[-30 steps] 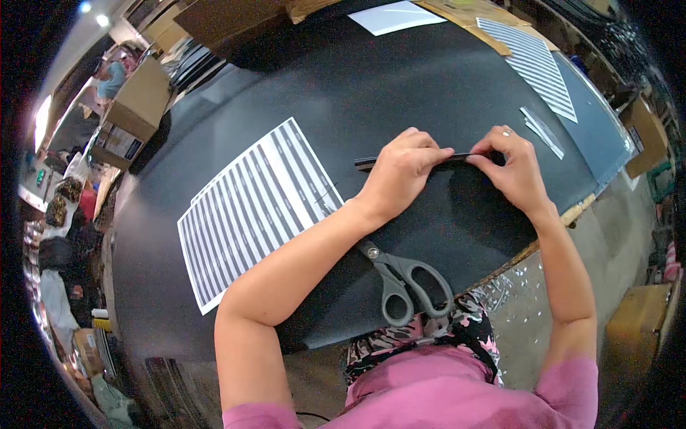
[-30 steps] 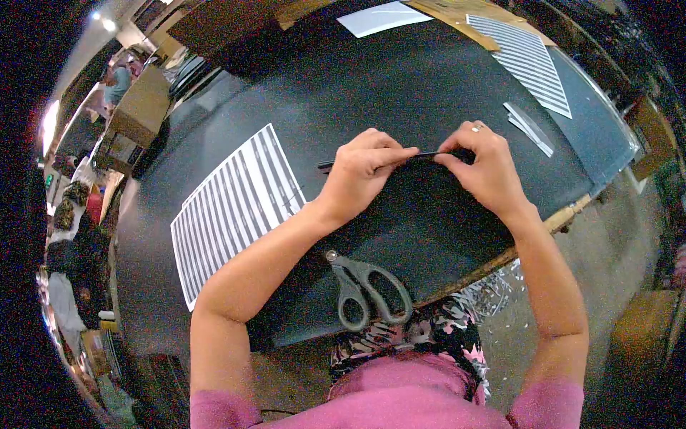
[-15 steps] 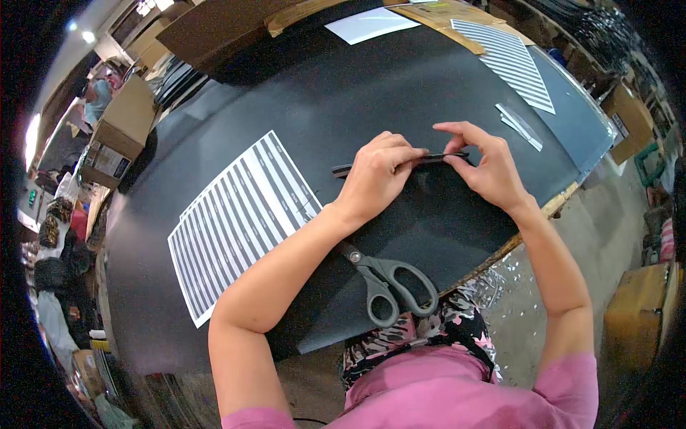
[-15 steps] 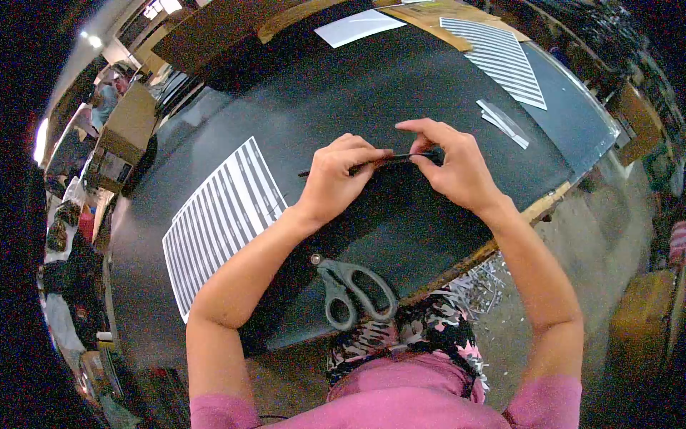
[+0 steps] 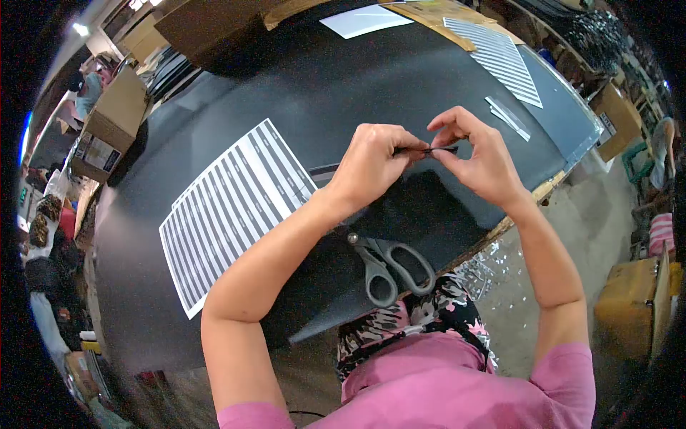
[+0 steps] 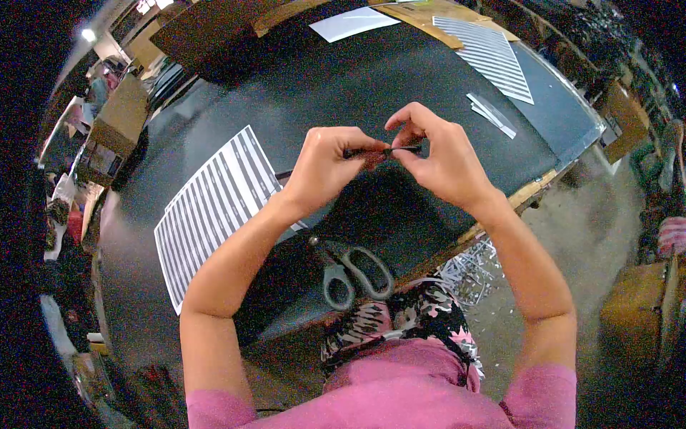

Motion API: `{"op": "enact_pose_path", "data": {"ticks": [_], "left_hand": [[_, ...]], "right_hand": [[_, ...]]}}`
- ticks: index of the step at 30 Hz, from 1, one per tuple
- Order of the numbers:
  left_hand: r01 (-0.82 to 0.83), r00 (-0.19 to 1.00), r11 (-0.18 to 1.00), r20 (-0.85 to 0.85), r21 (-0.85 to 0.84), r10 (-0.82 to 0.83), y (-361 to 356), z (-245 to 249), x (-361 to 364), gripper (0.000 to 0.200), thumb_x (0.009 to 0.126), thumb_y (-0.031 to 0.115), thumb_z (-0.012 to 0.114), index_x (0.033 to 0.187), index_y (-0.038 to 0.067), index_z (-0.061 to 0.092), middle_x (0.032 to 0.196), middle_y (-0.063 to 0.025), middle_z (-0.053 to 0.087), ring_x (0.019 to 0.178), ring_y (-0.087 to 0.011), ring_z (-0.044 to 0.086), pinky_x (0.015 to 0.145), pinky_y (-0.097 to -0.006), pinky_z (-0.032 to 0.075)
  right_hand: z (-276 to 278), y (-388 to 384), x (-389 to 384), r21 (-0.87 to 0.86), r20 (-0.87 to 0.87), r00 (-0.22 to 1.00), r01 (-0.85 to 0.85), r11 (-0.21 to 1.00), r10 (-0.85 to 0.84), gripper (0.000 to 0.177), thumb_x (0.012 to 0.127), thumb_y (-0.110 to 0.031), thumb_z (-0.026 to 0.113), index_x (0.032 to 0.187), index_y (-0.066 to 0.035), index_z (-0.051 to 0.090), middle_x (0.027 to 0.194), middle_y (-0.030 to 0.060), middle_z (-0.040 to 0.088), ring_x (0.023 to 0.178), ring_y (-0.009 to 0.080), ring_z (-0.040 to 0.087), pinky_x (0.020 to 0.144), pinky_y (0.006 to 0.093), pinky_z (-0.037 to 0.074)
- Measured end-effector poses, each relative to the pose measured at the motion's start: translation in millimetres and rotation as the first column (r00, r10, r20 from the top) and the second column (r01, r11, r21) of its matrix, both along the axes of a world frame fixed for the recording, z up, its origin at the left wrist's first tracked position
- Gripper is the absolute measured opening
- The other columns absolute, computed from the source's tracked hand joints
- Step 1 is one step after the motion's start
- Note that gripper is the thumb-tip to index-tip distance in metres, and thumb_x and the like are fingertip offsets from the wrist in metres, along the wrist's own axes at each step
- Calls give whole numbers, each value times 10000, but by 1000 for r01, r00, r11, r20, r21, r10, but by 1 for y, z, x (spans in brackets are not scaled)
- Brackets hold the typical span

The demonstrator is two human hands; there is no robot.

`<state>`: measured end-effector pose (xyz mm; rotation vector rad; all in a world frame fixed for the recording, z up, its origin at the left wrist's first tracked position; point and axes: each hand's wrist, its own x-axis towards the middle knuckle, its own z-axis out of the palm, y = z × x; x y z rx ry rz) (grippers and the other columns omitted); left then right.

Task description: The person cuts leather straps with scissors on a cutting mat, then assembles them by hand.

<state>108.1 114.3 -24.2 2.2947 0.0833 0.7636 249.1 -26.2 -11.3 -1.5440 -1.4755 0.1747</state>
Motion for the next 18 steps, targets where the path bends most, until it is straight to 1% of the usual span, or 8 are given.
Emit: {"op": "enact_pose_path", "data": {"ticks": [2,4,5,7,9,11,13,18], "left_hand": [[10,1000,998,-1,-57,-11,4,7,-3,165,770,15,696,932,-8,719,739,-126,688,681,-142,666,615,-283,506],[15,987,957,-146,-289,-59,9,16,-7,153,808,32,689,947,-22,723,763,-89,708,696,-96,651,635,-247,518],[27,990,958,-128,-284,-65,12,17,-8,153,808,32,689,947,-22,723,763,-89,708,696,-96,651,635,-247,518],[64,982,871,-124,-486,-141,18,18,-8,149,839,64,686,942,-38,724,794,-76,710,708,-103,657,661,-232,528],[85,982,868,-106,-489,-156,19,22,-10,157,832,67,701,945,-40,722,801,-80,710,707,-108,658,666,-228,531],[80,976,847,-132,-526,-174,18,24,-13,166,823,69,717,954,-33,722,803,-82,712,715,-108,663,667,-230,531],[79,976,846,-132,-527,-173,16,26,-16,171,818,67,724,960,-29,721,804,-88,714,725,-114,671,671,-226,531],[108,970,802,-115,-588,-215,14,31,-19,185,820,68,723,974,-35,714,821,-104,715,735,-126,680,680,-234,544]], "right_hand": [[15,-6,-12,18,63,997,52,998,-53,316,736,40,659,1028,-31,564,826,122,636,808,272,650,725,356,496],[35,-19,-33,246,363,906,131,960,-217,257,747,46,654,985,-21,585,893,140,621,861,332,622,766,376,490],[37,-27,-38,253,379,898,133,958,-225,257,747,46,654,985,-21,585,893,140,621,861,332,622,766,376,490],[41,-44,-48,202,305,920,190,961,-247,220,766,53,637,970,-18,596,939,147,607,890,354,600,780,383,486],[41,-55,-48,227,306,891,275,934,-336,200,770,73,623,949,-14,612,918,140,615,865,316,621,766,363,491],[38,-64,-46,294,44,892,419,859,-450,190,774,71,629,945,-12,619,899,130,624,842,267,637,746,337,493],[40,-75,-56,266,52,877,448,853,-477,182,772,63,640,934,-17,623,888,123,634,823,225,643,727,313,491],[17,-74,-110,-52,182,983,3,999,7,192,776,-57,689,930,-16,581,876,142,593,860,312,584,762,406,468]]}}
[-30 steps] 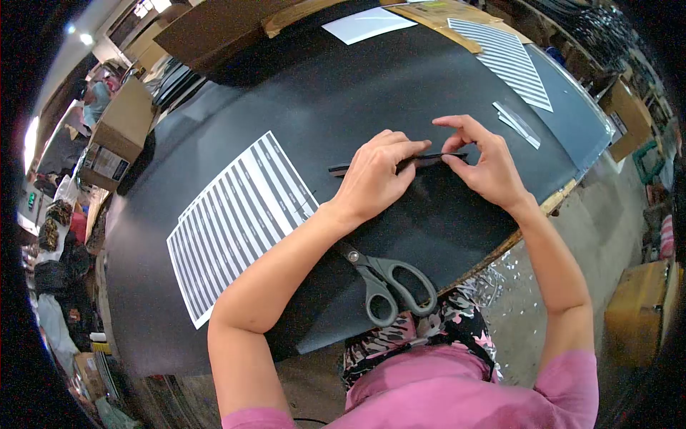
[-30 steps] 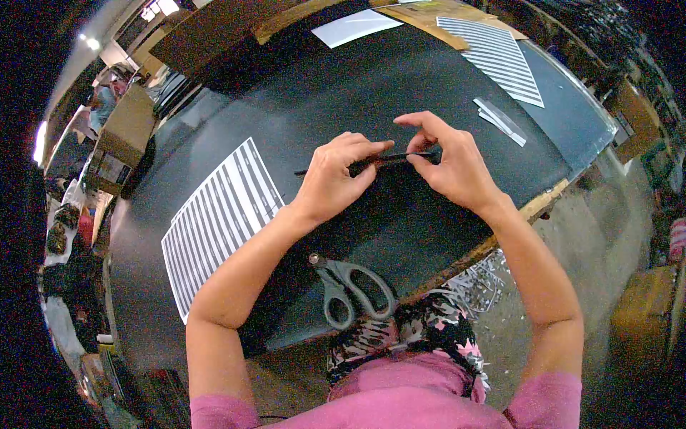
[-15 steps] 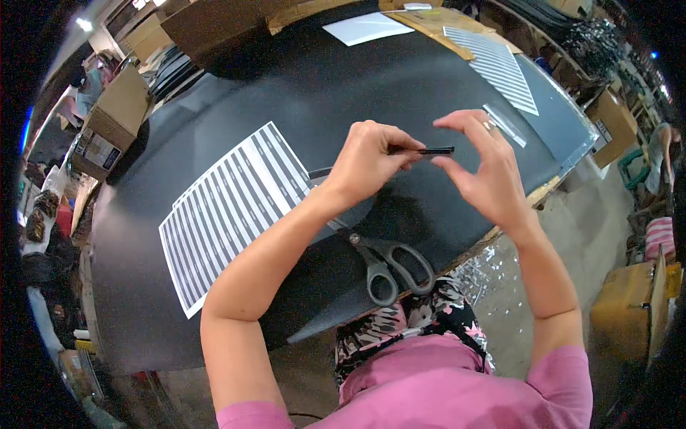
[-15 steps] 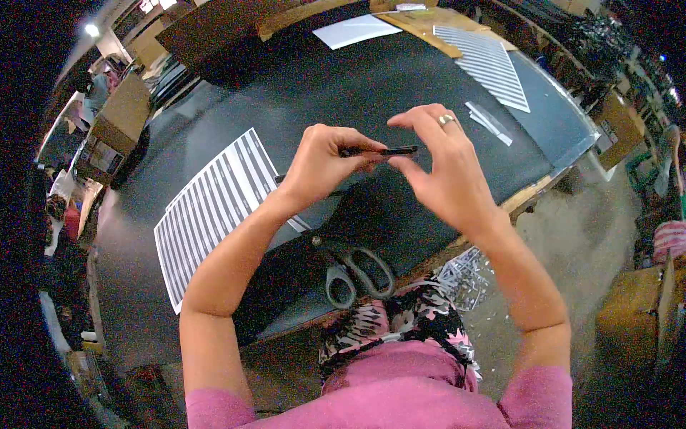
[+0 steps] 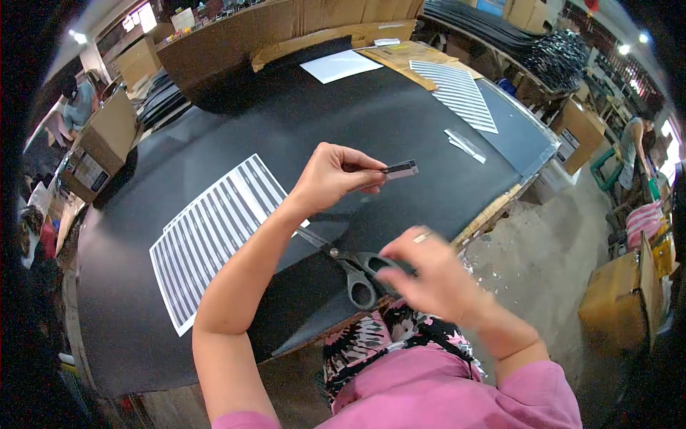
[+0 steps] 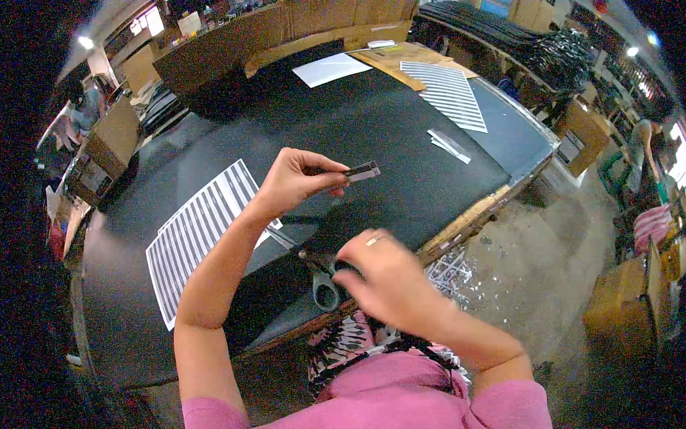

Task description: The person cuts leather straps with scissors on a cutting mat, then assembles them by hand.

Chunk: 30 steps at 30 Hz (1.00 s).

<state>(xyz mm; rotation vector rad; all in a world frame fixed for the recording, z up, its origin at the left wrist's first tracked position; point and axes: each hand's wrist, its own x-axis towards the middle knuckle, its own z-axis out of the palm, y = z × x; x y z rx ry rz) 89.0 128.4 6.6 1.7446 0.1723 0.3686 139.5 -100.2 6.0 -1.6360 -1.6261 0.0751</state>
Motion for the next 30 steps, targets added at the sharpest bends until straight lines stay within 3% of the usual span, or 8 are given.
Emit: {"op": "enact_pose_path", "data": {"ticks": [8,13,19,22,23,25,26,30], "left_hand": [[-10,996,985,-87,-173,-5,-2,14,-9,264,803,101,751,1002,-61,687,847,-134,710,721,-159,687,680,-251,565],[13,991,943,-123,-333,-57,-1,21,-13,303,797,85,753,1025,-90,657,866,-156,702,708,-168,686,668,-250,569],[8,977,864,-178,-504,-113,-8,25,-13,304,798,57,744,1040,-91,635,877,-156,694,710,-170,682,654,-253,574],[41,976,830,-156,-557,-153,-13,18,-11,303,801,51,738,1043,-93,627,877,-160,692,710,-171,680,645,-250,572],[49,971,819,-166,-572,-174,-15,13,-9,306,801,50,737,1046,-95,625,879,-163,691,705,-173,678,642,-252,572],[65,961,805,-180,-590,-209,-23,5,-4,308,802,50,736,1048,-97,622,881,-165,690,701,-175,677,638,-254,571],[62,951,796,-207,-602,-230,-28,1,-3,309,802,50,736,1049,-97,622,881,-166,690,704,-178,677,636,-255,570],[67,920,774,-261,-629,-292,-51,-9,-2,313,796,58,744,1041,-96,626,876,-166,689,721,-182,680,643,-257,573]], "right_hand": [[-11,-5,-23,-246,230,972,12,969,46,416,816,-170,663,1152,1,485,985,194,565,928,349,563,799,414,450],[15,-30,-16,-638,125,992,107,763,-34,564,818,-188,653,1298,-26,404,864,226,634,824,422,615,736,484,466],[-2,-80,15,-515,144,984,165,841,-105,591,737,-199,666,1265,-40,455,699,197,624,631,370,627,625,452,506],[-10,-114,34,-552,-173,920,205,808,-352,586,731,-170,743,1226,-18,468,620,96,565,530,127,566,495,282,463],[-15,-124,34,-557,-173,916,212,803,-362,586,731,-170,743,1226,-18,468,620,96,565,530,127,566,495,282,463],[-14,-138,28,-455,-740,478,164,875,-474,509,796,-166,712,1195,12,451,632,76,577,523,131,573,475,280,460],[-26,-148,32,-345,-860,369,90,934,-353,465,838,-174,692,1169,22,431,673,71,586,516,147,577,460,282,460],[-30,-145,22,-257,-941,231,-17,966,-246,497,838,-213,713,1165,3,408,700,84,586,524,147,581,459,276,459]]}}
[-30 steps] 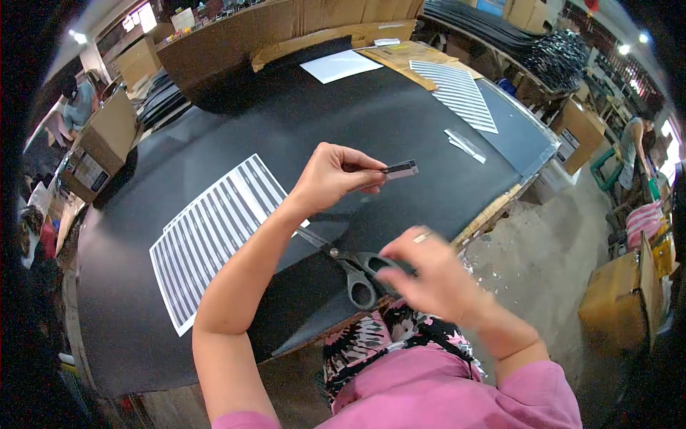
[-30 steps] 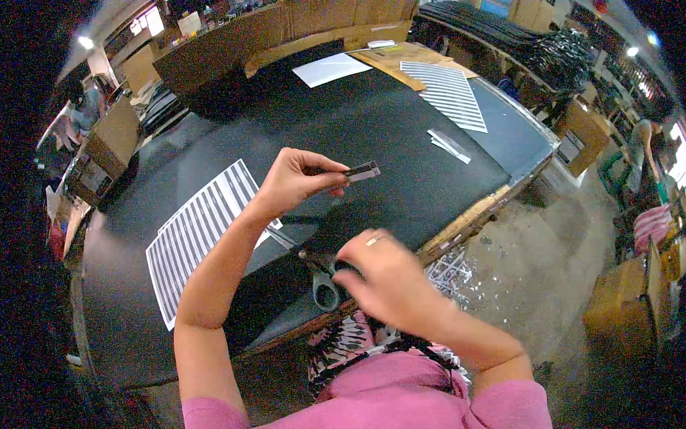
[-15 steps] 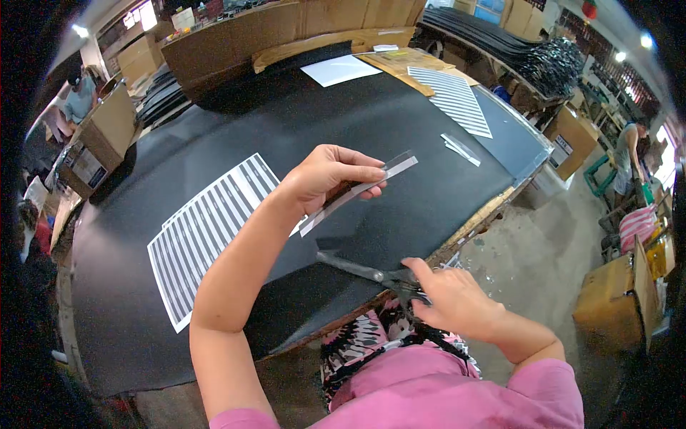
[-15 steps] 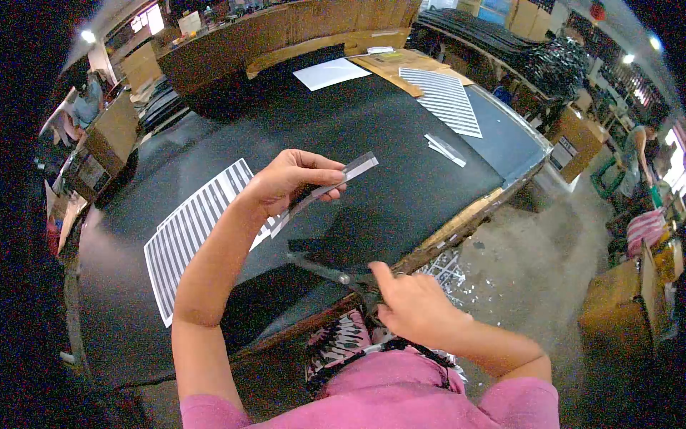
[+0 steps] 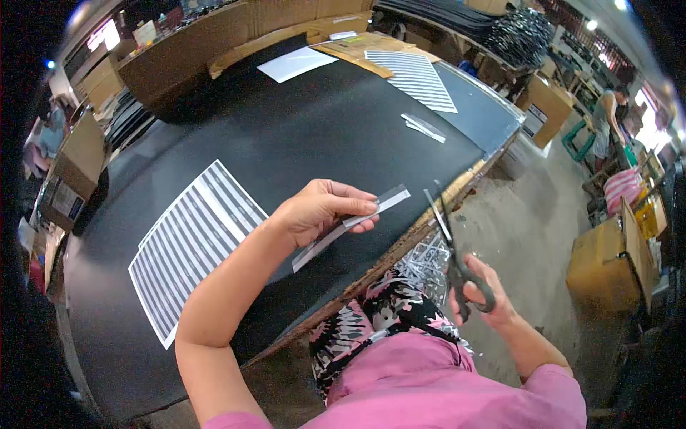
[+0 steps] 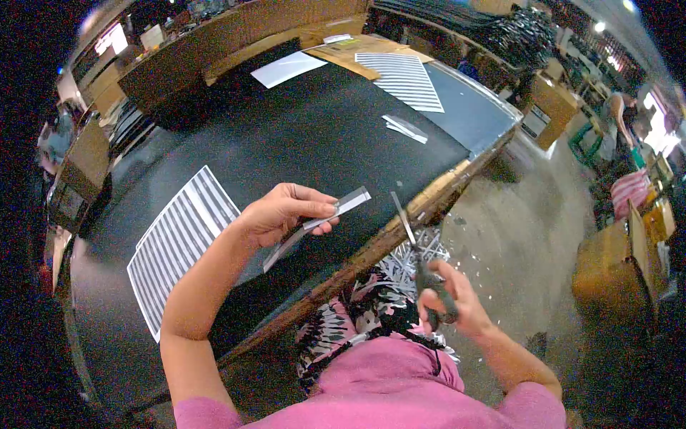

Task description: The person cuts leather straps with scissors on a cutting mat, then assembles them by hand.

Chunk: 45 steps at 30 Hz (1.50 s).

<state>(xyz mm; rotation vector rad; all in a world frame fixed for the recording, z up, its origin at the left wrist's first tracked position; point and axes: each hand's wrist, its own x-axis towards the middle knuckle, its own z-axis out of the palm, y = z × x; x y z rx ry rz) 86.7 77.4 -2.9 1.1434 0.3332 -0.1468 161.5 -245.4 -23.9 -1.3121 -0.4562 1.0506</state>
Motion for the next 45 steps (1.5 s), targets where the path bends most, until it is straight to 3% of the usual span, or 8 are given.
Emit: {"op": "enact_pose_path", "data": {"ticks": [4,27,35,39,41,45], "left_hand": [[4,999,1000,-50,18,-3,-15,2,-4,323,790,69,753,1040,-94,629,878,-163,690,729,-179,683,648,-256,577],[44,996,999,-84,31,-42,-20,-5,-4,264,797,84,750,1007,-56,674,846,-127,702,723,-159,679,652,-245,560],[59,994,998,-90,16,-57,-21,-6,-4,274,798,82,749,1021,-57,671,847,-123,706,708,-152,678,649,-245,559],[75,993,997,-96,18,-73,-23,-5,-5,287,797,81,751,1029,-64,665,853,-126,708,702,-153,680,646,-247,561],[82,993,996,-92,20,-80,-24,-6,-5,290,796,81,751,1031,-65,663,854,-127,708,702,-153,680,644,-249,562],[84,988,996,-131,-5,-84,-26,-5,-5,287,797,69,748,1034,-67,662,848,-128,708,692,-153,679,641,-254,564]], "right_hand": [[1,16,-7,-84,152,985,-64,994,76,503,830,-253,736,1143,-19,420,701,59,575,511,122,550,446,267,444],[12,47,-2,-75,178,982,-46,996,58,478,827,-271,745,1095,-18,442,624,10,533,477,90,512,403,249,393],[13,44,-5,-110,145,989,-12,994,28,469,804,-233,771,1101,-52,458,640,-27,529,537,50,463,469,230,330],[12,38,-4,-129,127,991,-25,991,42,467,807,-200,766,1119,-54,450,669,-7,574,547,54,488,466,227,332],[16,37,-7,-160,105,994,-25,987,42,554,809,-233,751,1177,-3,406,666,48,555,481,116,544,418,245,427],[16,32,-10,-153,85,996,-11,988,24,496,820,-187,753,1164,-47,425,736,56,650,557,68,533,444,231,358]]}}
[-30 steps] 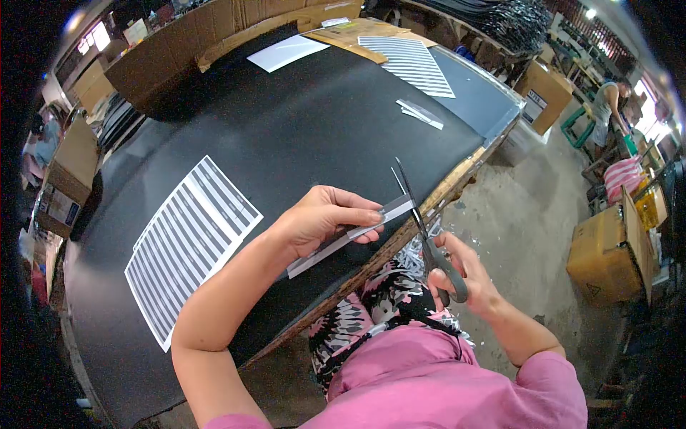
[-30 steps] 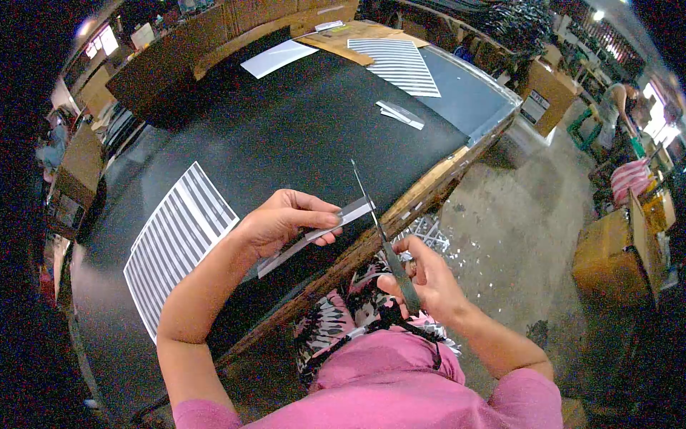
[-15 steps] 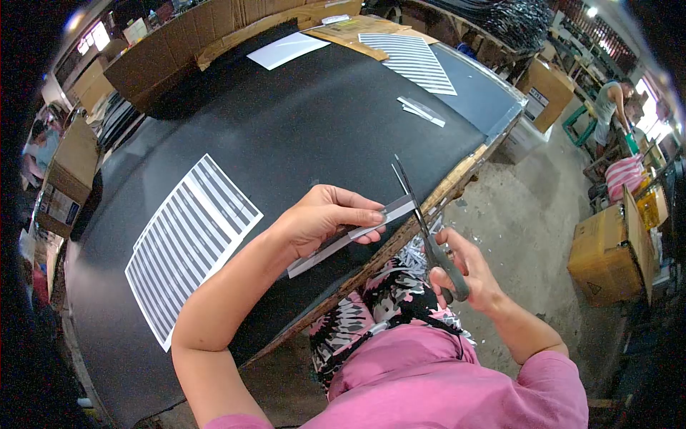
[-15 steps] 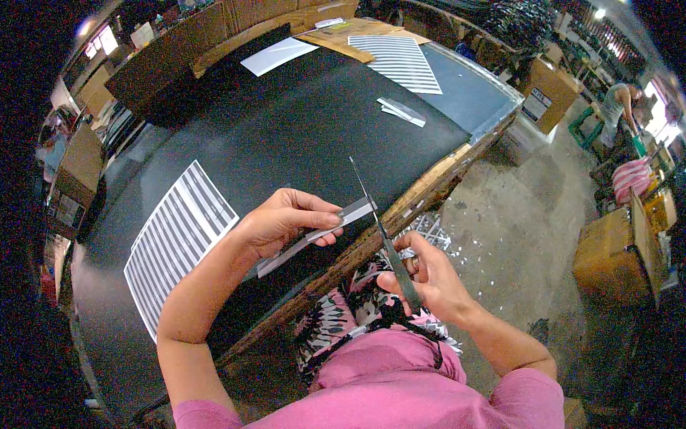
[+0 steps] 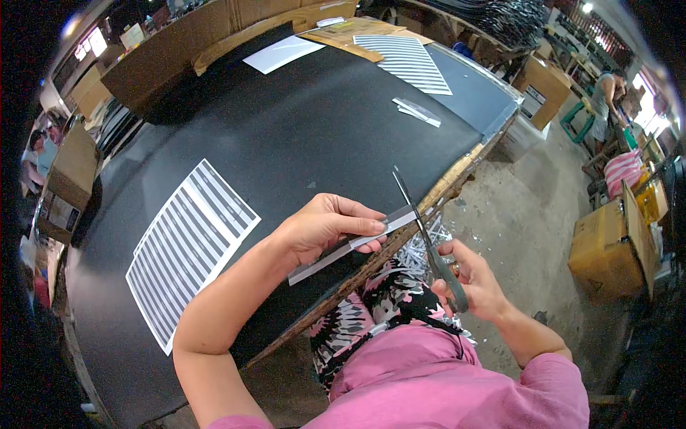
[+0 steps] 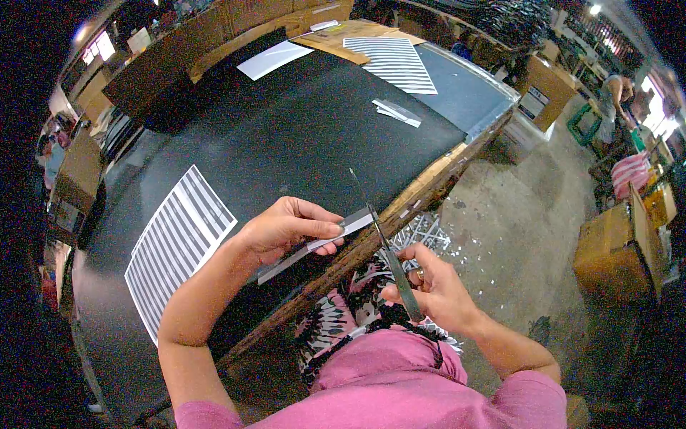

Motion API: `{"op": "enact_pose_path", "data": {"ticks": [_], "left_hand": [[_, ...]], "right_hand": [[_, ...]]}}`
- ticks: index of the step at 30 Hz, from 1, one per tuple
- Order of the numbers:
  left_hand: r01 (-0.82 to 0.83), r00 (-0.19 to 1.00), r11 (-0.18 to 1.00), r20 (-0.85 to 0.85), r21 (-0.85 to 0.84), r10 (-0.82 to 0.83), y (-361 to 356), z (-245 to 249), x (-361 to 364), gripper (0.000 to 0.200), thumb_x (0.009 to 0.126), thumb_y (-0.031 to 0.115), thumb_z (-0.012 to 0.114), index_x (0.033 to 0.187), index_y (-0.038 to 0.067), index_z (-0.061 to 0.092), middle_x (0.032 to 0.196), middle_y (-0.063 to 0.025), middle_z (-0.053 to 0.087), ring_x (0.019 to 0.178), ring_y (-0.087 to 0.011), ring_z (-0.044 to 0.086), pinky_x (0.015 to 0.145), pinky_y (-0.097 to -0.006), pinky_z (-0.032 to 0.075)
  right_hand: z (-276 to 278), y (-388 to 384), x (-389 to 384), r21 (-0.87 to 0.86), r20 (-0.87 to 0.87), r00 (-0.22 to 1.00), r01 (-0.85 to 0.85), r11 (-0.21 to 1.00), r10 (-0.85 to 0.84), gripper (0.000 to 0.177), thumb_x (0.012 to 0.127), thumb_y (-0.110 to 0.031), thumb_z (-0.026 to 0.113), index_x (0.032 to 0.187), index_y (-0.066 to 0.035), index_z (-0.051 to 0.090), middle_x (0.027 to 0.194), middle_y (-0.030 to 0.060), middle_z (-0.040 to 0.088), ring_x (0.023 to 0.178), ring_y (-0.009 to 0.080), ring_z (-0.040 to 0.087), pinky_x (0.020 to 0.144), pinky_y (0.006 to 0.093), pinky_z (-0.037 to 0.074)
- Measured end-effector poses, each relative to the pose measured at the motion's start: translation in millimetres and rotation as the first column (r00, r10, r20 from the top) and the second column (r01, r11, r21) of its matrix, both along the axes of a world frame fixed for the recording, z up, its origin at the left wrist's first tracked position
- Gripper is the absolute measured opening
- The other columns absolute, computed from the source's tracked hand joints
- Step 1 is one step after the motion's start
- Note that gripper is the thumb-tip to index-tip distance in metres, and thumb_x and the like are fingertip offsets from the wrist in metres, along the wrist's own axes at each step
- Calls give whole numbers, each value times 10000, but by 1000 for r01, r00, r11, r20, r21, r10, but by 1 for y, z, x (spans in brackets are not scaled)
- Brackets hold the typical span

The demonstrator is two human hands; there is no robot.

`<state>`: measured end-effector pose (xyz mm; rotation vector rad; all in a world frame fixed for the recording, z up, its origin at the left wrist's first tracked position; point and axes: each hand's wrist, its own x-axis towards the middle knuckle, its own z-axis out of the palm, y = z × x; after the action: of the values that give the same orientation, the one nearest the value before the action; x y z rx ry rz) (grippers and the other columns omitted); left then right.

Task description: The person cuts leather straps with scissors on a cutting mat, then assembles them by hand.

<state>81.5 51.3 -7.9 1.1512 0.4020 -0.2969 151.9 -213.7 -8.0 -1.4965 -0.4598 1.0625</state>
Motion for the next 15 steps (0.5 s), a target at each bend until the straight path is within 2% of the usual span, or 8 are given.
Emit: {"op": "enact_pose_path", "data": {"ticks": [5,9,11,15], "left_hand": [[4,1000,1000,-12,-21,-4,-2,-2,0,289,795,57,748,1040,-69,660,838,-132,707,684,-149,679,642,-254,565],[37,999,999,-9,-36,-37,-4,-2,-2,284,789,48,750,1033,-70,663,828,-135,707,680,-143,680,641,-248,564],[43,999,998,-12,-46,-43,-6,-2,-2,281,787,46,751,1029,-70,665,825,-136,706,678,-142,681,639,-247,565],[64,998,997,-23,-35,-65,-7,-1,-3,277,786,45,752,1022,-70,667,816,-134,707,672,-144,682,639,-248,567]], "right_hand": [[2,-6,-4,-54,-10,1000,0,999,-1,491,829,-184,746,1174,-35,430,688,49,622,506,84,522,413,254,383],[-5,-12,-9,-27,-11,1000,13,1000,-13,481,832,-180,744,1171,-29,438,656,28,593,486,90,521,409,248,381],[-6,-13,-13,-58,-70,996,47,997,-51,463,836,-148,735,1168,-24,437,632,17,565,475,99,529,403,258,395],[-8,-16,-16,-78,-50,997,63,995,-67,451,839,-112,726,1167,-20,431,618,18,549,466,110,533,403,267,413]]}}
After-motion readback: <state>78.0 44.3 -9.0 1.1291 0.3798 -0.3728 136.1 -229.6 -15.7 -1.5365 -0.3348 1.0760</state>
